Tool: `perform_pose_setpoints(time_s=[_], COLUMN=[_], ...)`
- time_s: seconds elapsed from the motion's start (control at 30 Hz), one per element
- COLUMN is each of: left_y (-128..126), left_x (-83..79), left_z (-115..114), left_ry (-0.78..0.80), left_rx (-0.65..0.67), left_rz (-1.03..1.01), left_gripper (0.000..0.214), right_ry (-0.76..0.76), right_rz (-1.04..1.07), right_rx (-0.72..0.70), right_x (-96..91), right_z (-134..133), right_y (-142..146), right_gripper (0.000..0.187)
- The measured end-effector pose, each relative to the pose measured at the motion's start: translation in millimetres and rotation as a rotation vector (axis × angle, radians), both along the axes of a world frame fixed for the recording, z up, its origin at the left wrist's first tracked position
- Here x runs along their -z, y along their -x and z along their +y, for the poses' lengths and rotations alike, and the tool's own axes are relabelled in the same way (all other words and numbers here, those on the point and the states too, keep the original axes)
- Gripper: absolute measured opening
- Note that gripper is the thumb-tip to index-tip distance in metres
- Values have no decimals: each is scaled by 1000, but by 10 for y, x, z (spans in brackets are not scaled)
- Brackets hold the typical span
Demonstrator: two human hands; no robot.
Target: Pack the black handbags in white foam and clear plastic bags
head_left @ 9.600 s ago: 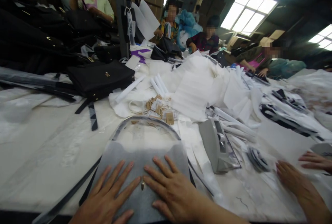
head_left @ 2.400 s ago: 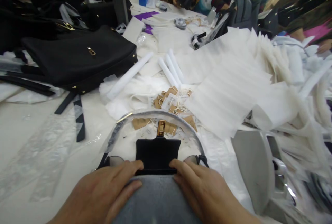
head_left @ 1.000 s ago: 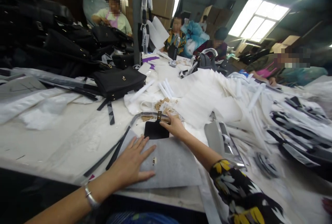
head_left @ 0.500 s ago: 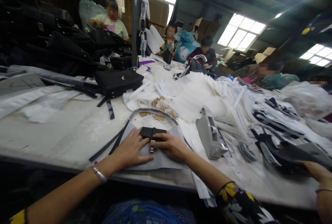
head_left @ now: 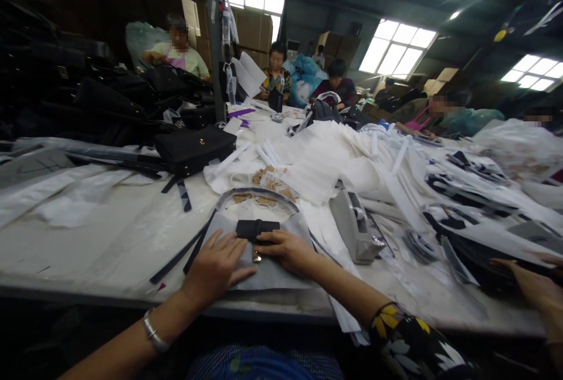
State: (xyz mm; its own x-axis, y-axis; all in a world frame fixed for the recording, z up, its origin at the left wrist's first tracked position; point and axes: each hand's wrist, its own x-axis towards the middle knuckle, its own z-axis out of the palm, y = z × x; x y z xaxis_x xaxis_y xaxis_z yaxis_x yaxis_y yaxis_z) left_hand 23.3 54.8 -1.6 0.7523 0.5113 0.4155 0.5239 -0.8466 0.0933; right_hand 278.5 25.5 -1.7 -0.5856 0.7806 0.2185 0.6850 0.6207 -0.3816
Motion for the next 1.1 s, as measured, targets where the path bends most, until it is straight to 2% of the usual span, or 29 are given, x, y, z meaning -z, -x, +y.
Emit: perform_pose_setpoints(time_s=[0.03, 0.1, 0.23, 0.3, 0.47, 0.63, 0.77, 0.9, 1.0, 1.1], left_y=[15, 38, 43, 32, 12, 15, 15, -11, -38, -21], left_x=[18, 63, 124, 117, 83, 122, 146, 168, 146, 132], left_z=[-28, -55, -39, -27, -23, -25, -30, -42, -63, -88], left_ry=[-10, -2, 54, 101, 187, 189, 173, 135, 112, 77], left_rx=[92, 270, 388, 400, 403, 381, 382, 355, 310, 284], left_rz=[-28, -52, -71, -76, -78, -90, -117, -142, -131, -94], left_gripper=[35, 36, 42, 40, 43, 47, 47, 48, 47, 39], right_ry=[-1, 3, 28, 34, 54, 50, 24, 83, 145, 151], right_rz=[7, 15, 0, -23, -162, -227, -295, -385, -405, -276], right_rx=[-1, -1, -4, -8, -87, -149, -91, 56, 92, 89], right_x=[8, 16, -26, -83, -219, -236, -235, -283, -396, -582], right_z=[2, 7, 33, 68, 242, 349, 261, 185, 142, -57], right_y=[1, 3, 18, 45, 165, 236, 305, 404, 397, 261], right_gripper=[40, 40, 40, 39, 18, 9, 11, 20, 20, 17])
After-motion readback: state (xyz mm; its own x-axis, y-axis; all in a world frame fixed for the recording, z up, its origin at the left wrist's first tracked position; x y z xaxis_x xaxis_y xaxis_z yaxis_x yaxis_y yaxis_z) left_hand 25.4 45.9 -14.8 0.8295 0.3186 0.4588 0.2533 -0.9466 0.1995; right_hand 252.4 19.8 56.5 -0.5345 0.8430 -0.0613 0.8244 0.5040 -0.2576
